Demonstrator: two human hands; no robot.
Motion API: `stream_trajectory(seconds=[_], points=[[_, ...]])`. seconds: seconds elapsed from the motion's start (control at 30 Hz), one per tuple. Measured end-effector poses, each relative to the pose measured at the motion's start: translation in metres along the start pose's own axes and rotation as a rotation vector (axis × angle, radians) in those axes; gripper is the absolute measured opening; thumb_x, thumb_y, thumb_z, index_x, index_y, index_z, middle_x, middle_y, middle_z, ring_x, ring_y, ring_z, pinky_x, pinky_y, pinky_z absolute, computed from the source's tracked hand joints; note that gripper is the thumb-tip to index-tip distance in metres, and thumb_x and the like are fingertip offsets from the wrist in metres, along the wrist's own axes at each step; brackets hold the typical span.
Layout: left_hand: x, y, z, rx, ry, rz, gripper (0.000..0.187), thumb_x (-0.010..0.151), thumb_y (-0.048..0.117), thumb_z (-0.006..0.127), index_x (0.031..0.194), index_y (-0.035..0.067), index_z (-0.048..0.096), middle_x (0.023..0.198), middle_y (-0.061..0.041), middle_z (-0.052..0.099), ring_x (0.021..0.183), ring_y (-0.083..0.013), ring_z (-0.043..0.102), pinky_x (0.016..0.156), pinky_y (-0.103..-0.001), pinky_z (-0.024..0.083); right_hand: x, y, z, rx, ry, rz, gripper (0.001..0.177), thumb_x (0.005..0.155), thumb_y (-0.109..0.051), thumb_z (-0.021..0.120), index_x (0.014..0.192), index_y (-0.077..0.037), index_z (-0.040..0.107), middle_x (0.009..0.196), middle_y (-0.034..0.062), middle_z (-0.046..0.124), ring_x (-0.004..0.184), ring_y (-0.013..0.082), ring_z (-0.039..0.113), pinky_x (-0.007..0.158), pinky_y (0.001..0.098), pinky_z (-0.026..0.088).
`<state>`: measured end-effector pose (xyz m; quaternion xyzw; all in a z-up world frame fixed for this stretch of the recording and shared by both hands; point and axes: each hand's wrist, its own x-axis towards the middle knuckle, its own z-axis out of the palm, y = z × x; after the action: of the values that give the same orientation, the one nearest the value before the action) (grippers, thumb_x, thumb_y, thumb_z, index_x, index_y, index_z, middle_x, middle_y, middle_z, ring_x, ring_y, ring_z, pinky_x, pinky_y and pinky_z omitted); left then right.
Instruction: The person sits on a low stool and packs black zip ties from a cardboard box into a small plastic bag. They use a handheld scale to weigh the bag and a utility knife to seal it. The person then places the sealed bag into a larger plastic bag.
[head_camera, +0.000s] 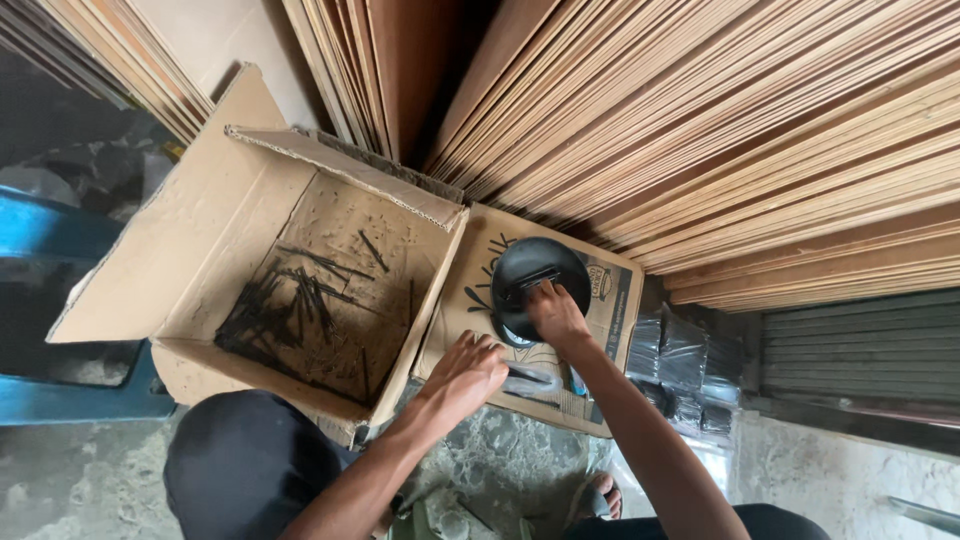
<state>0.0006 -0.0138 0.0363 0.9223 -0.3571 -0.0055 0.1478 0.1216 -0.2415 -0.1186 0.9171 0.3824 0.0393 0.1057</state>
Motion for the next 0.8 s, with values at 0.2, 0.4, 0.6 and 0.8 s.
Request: stream_trajectory(seconds=[0.2, 0.4, 0.6, 0.8], points=[[-0.003, -0.009, -0.008, -0.047, 0.027, -0.004, 0.011, 0.075, 0.011, 0.056, 0.068, 0.016, 0.062, 0.078, -0.006, 0.061, 0.076, -0.0231, 0.052, 0.066, -0.037, 0.038, -0.022, -0.025, -0.154, 0.550, 0.239, 0.464, 0.010, 0.076, -0.015, 0.066, 0.086, -0.011, 0.068, 0.077, 0.0068, 0.062, 0.078, 0.0247, 0.061, 0.064, 0.0317, 0.050], [-0.004, -0.017, 0.028, -0.091, 0.051, 0.037, 0.006, 0.072, 0.011, 0.058, 0.070, 0.012, 0.064, 0.078, -0.006, 0.062, 0.077, -0.0239, 0.053, 0.067, -0.037, 0.041, -0.072, -0.057, -0.226, 1.115, 0.234, 0.960, 0.020, 0.070, -0.021, 0.076, 0.088, -0.013, 0.073, 0.076, 0.0153, 0.069, 0.073, 0.0247, 0.067, 0.061, 0.0331, 0.052], [-0.007, -0.033, 0.052, -0.028, 0.117, 0.097, 0.004, 0.071, 0.016, 0.059, 0.069, 0.013, 0.061, 0.078, -0.006, 0.059, 0.076, -0.0236, 0.051, 0.066, -0.037, 0.041, -0.080, -0.078, -0.236, 1.134, 0.199, 0.737, 0.017, 0.073, -0.010, 0.073, 0.090, -0.012, 0.074, 0.080, 0.0132, 0.071, 0.072, 0.0248, 0.068, 0.058, 0.0313, 0.054], [-0.009, -0.022, 0.039, -0.050, 0.169, 0.066, 0.006, 0.071, 0.015, 0.057, 0.067, 0.014, 0.061, 0.075, -0.004, 0.059, 0.073, -0.0232, 0.052, 0.063, -0.037, 0.042, -0.076, -0.076, -0.229, 0.663, -0.092, 0.344, 0.018, 0.081, -0.008, 0.062, 0.097, -0.013, 0.068, 0.089, 0.0077, 0.068, 0.085, 0.0283, 0.065, 0.066, 0.0393, 0.056]])
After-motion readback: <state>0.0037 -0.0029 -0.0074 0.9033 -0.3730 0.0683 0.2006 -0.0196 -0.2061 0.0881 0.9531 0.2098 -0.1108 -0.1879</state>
